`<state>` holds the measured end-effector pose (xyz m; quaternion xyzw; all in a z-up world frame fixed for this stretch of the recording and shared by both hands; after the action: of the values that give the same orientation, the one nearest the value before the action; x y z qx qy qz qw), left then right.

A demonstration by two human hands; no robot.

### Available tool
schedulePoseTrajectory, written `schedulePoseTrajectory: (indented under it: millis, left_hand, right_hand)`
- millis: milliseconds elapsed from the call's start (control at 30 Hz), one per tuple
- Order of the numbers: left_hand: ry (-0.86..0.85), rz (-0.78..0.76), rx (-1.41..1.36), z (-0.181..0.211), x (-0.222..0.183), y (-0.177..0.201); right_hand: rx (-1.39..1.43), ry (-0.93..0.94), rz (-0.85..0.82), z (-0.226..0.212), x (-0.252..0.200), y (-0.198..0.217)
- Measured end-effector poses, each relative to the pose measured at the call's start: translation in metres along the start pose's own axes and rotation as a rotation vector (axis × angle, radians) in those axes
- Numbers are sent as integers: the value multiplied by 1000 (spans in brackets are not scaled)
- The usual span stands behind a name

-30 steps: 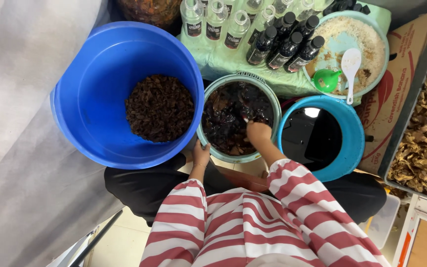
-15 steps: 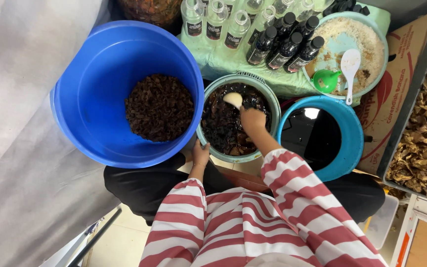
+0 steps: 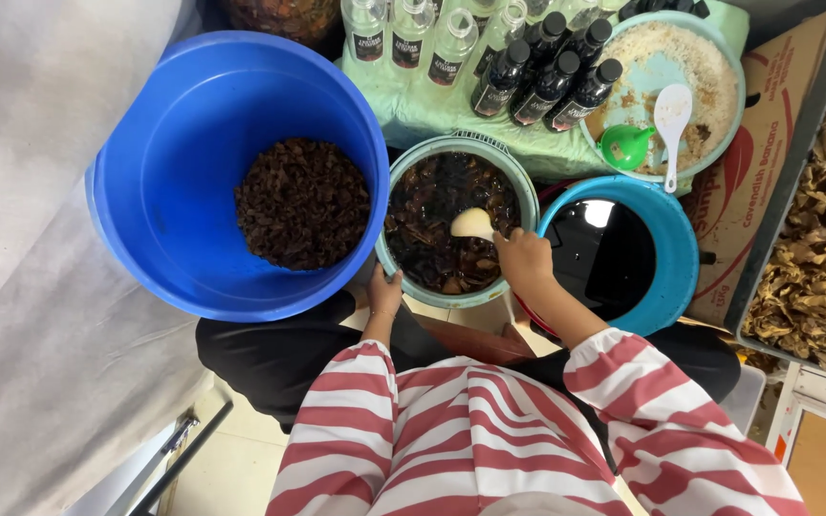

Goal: Stirring a dark liquid in a bucket using a spoon

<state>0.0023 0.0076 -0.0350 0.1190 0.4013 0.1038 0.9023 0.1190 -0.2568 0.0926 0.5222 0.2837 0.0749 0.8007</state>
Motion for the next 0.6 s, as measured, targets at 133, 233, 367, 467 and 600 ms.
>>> schedulePoseTrajectory:
  millis: [133, 233, 367, 467, 600]
  left_hand:
    - [-37, 7, -47, -3, 6, -1]
    - [-59, 8, -103, -5, 7, -2]
    - [-28, -5, -114, 9, 3, 2]
    - [-7, -18, -98, 8, 1, 2]
    - [-14, -36, -88, 11, -2, 3]
  right_hand:
    - [80, -1, 120, -24, 35, 51]
    - [102, 32, 231, -55, 78, 45]
    - [46, 24, 251, -71, 125, -9]
    - [63, -74, 328, -54, 132, -39]
    - [119, -155, 204, -18, 128, -75]
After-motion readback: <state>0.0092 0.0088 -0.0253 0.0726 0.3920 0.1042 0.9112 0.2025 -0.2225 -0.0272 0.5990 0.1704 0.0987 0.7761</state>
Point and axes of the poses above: each hand's wrist, its own x-axis towards the middle knuckle, its own y-axis out of the back of the hand, z = x × y, the point moved 2 cm from there along x, towards the middle knuckle, and after that the axes turned 7 degrees about -z, right-handed, at the moved point
